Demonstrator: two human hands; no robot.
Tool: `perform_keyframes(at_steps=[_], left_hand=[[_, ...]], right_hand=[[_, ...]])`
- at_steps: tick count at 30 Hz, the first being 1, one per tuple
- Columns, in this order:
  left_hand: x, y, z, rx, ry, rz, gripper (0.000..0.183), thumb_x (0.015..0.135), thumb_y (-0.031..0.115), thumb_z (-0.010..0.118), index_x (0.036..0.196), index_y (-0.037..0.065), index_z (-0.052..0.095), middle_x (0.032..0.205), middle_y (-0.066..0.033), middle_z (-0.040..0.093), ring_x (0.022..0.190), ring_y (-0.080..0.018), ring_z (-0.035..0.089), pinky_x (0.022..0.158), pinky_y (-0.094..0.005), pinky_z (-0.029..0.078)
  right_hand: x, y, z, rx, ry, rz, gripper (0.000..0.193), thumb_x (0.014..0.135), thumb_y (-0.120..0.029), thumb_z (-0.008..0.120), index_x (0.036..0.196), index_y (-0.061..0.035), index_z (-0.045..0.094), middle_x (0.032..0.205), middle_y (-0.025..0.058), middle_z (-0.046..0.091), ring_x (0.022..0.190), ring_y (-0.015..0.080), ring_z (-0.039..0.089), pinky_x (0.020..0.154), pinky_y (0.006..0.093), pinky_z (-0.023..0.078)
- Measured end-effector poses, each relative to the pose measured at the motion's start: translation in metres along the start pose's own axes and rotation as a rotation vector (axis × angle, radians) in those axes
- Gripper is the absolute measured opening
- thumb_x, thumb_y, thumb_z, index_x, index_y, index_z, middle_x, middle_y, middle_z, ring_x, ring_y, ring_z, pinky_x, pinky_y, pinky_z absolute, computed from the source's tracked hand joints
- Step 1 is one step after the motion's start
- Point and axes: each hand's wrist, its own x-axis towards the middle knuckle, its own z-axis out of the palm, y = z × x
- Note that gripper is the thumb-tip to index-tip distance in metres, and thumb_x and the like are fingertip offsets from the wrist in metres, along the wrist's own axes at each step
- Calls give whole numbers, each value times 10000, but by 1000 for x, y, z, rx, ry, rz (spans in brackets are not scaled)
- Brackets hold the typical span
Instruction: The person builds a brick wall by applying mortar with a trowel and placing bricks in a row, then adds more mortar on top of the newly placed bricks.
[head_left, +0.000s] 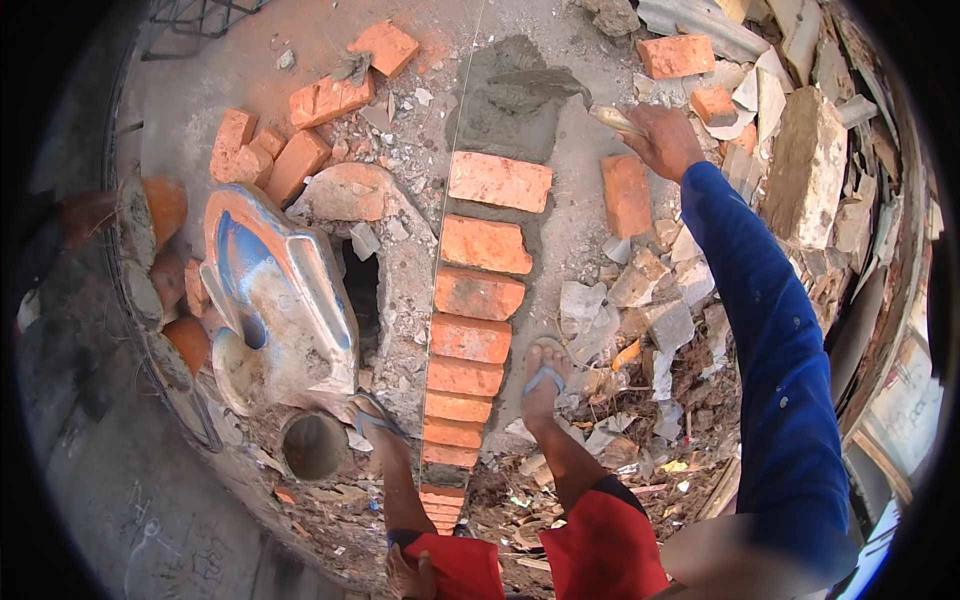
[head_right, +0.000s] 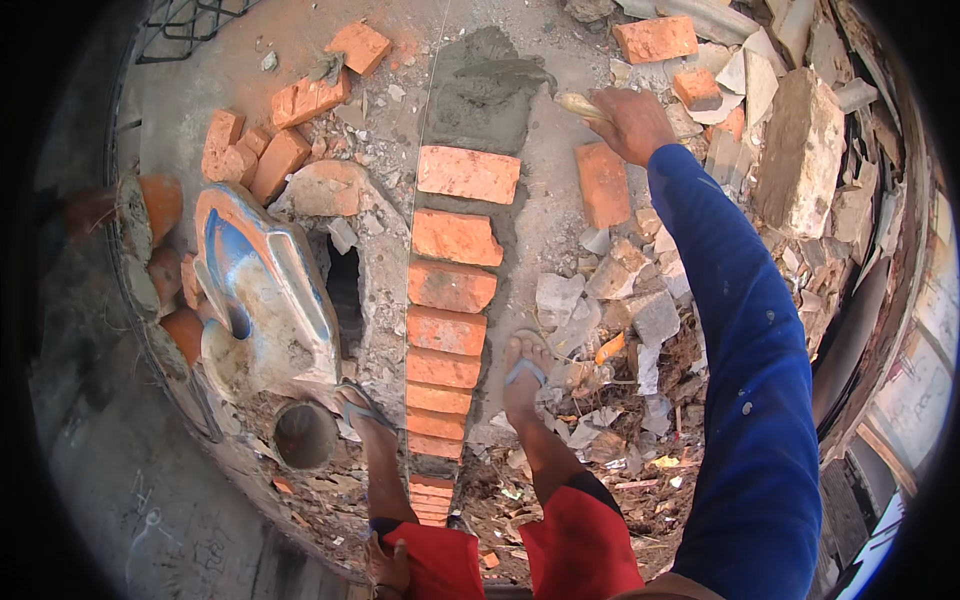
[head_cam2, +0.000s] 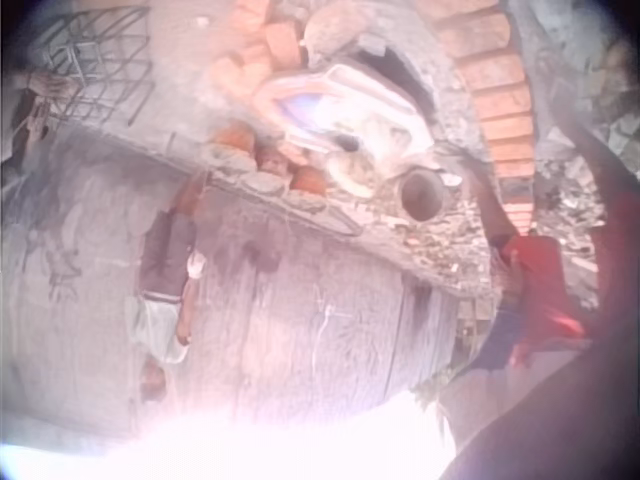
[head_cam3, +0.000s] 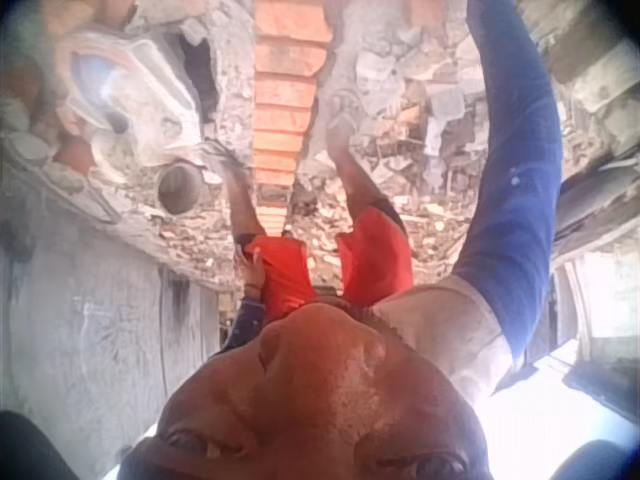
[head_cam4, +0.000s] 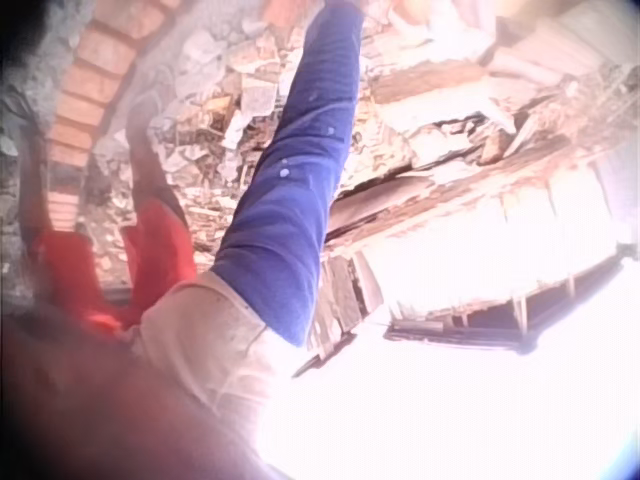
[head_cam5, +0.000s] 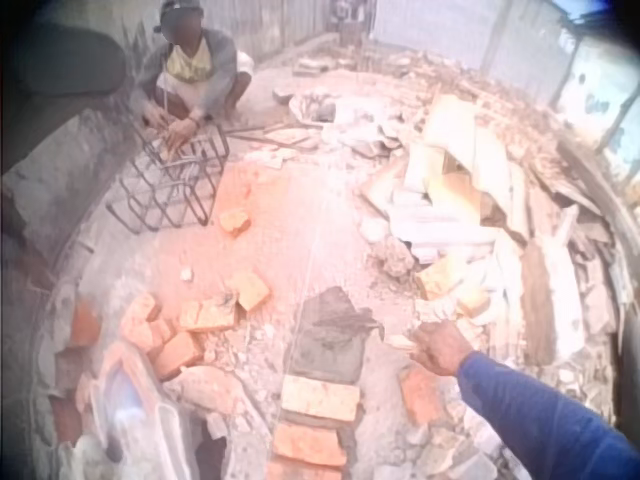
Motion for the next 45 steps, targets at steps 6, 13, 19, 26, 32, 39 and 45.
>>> perform_keyframes(at_steps=[6,13,19,26,32,39,45], left_hand=[[4,-3,2,18,-39,7,877,927,613,557,1509,-2,329,1526,-279,367,1409,-442,342,1164,-501,297],[-2,7,-8,16,46,-11,750,855,418,695,1415,-10,438,1405,-256,495,1315,-435,442,1100,-487,355],[3,3,-4,74,113,76,756,841,419,711,1406,-10,450,1404,-245,504,1313,-434,453,1097,-507,355],[42,188,-12,-708,-63,438,650,917,316,683,1409,-29,435,1330,-197,547,1280,-329,492,1055,-438,403],[57,328,-6,-1556,-850,389,552,987,241,628,1429,-17,422,1390,-140,521,1242,-242,543,1049,-386,439],[67,263,31,-1665,-767,-53,314,950,222,688,1168,8,618,1154,-110,678,1039,-241,668,967,-411,528],[61,144,73,-1447,-643,-94,363,954,228,676,1202,-20,586,1206,-196,651,1135,-309,639,1012,-462,506]], right_hand=[[8,-4,20,-2,230,154,339,908,-322,663,1165,-102,644,962,127,674,931,335,660,785,463,505],[-33,-33,32,-58,127,101,321,912,-308,655,1173,-124,639,953,95,650,903,310,648,778,456,476],[-64,-48,15,-19,81,153,374,907,-312,659,1207,-90,629,986,95,635,906,299,629,781,458,445],[-115,-118,-22,207,211,227,374,897,-250,663,1199,-34,617,965,152,618,853,354,593,756,464,436],[-232,-293,-49,762,15,148,373,933,-221,630,1220,11,576,1091,208,660,935,376,632,814,432,477],[-177,-178,23,429,208,552,307,925,-188,644,1144,19,588,1005,230,614,955,416,600,812,478,466],[-97,-69,108,141,4,888,672,755,-403,788,1241,-28,515,1205,243,597,1116,429,592,956,488,484]])
